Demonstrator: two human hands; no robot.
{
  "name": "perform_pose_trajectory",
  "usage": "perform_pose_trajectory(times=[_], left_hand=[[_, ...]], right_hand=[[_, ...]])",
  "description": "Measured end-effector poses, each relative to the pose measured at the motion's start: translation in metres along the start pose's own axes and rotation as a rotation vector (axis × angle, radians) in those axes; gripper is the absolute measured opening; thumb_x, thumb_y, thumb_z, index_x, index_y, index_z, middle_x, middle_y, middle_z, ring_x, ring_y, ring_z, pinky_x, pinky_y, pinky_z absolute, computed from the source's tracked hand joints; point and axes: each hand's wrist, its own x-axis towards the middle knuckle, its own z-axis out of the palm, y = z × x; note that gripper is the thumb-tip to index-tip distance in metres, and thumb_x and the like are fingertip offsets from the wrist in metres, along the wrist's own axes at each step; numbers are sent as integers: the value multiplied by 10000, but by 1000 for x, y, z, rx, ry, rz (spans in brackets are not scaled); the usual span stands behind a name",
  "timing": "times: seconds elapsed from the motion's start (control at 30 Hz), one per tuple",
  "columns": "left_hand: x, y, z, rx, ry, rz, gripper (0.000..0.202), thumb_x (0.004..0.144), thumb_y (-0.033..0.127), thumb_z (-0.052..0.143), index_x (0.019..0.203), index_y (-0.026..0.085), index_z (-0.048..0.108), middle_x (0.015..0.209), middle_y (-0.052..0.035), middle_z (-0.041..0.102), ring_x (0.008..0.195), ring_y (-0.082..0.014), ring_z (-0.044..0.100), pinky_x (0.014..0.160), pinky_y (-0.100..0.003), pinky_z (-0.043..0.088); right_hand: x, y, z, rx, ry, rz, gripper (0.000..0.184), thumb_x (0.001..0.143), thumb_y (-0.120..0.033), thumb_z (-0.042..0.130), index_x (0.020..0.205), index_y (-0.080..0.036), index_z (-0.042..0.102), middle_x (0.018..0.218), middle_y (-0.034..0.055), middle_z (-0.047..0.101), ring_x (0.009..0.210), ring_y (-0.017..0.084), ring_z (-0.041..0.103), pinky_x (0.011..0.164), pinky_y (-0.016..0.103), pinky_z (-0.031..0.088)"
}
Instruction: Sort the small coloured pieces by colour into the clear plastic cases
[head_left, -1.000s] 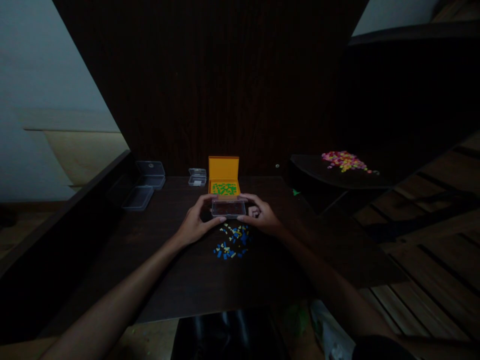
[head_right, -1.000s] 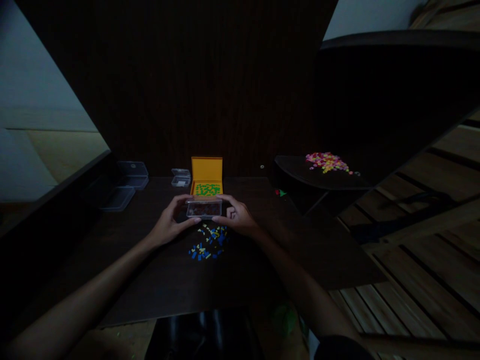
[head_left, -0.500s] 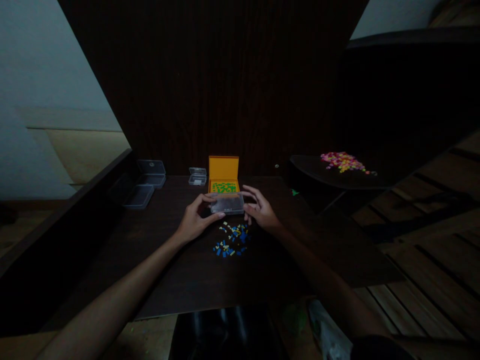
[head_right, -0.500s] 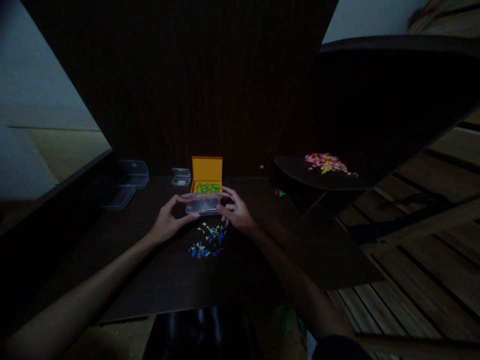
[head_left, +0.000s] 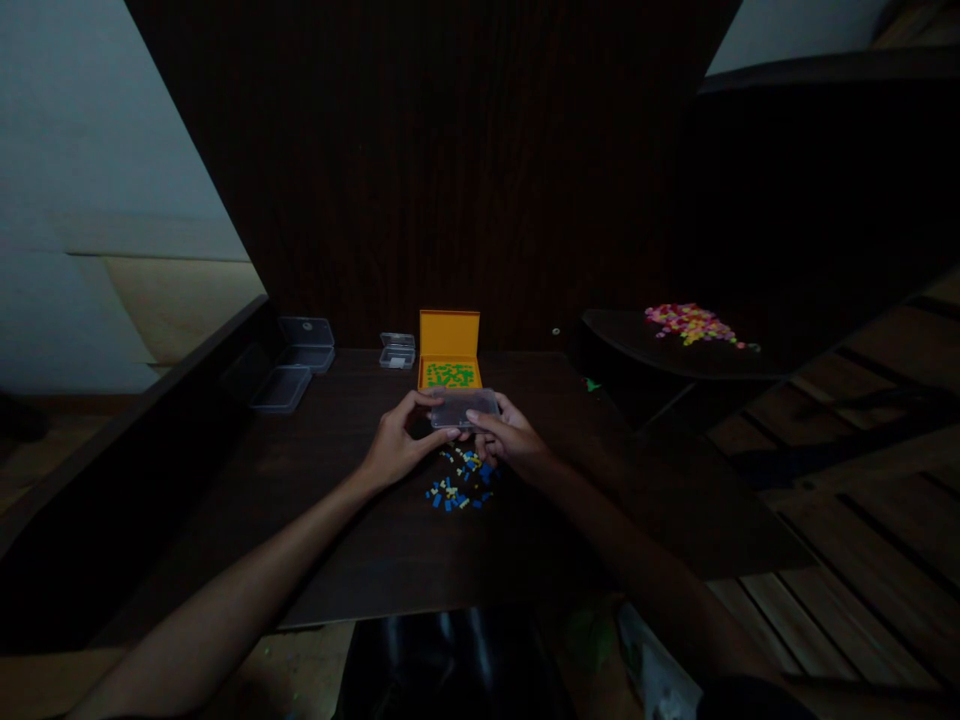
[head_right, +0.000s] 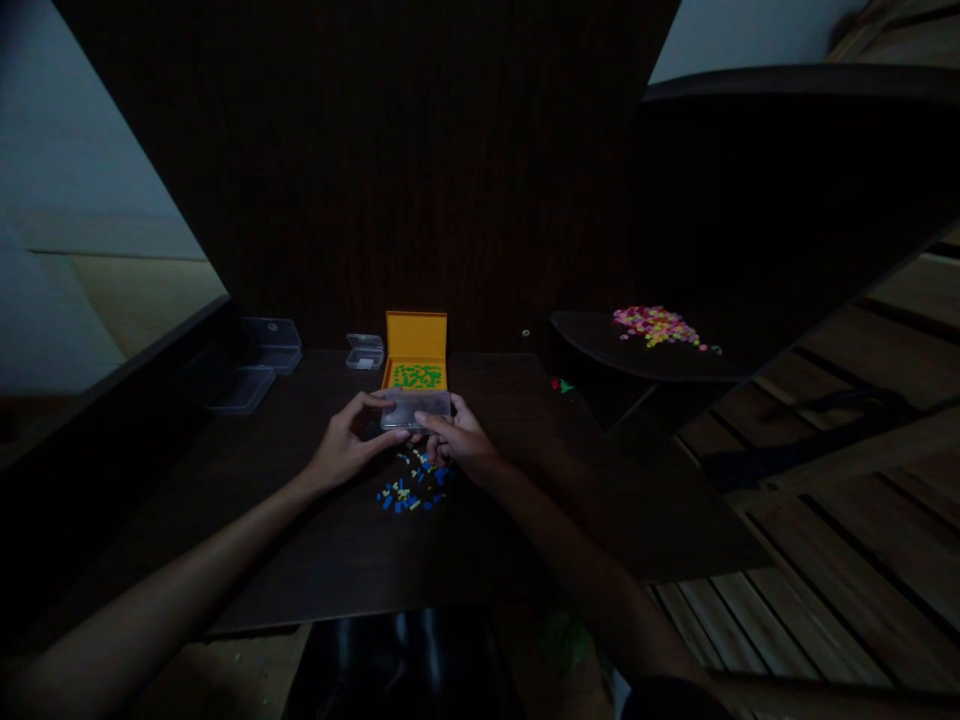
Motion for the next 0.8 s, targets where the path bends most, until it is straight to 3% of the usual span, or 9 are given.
perform_pose_trajectory(times=[0.8], left_hand=[[-1, 0, 0, 57, -31, 25, 384, 713, 363, 737, 1006, 170, 581, 1220, -119, 613, 1165, -253, 572, 1001, -442, 453]], right_hand=[[2, 7, 3, 22, 67, -44, 562, 643, -387, 751, 1031, -219, 380, 581, -56, 614, 340, 71, 460, 277, 147, 257]])
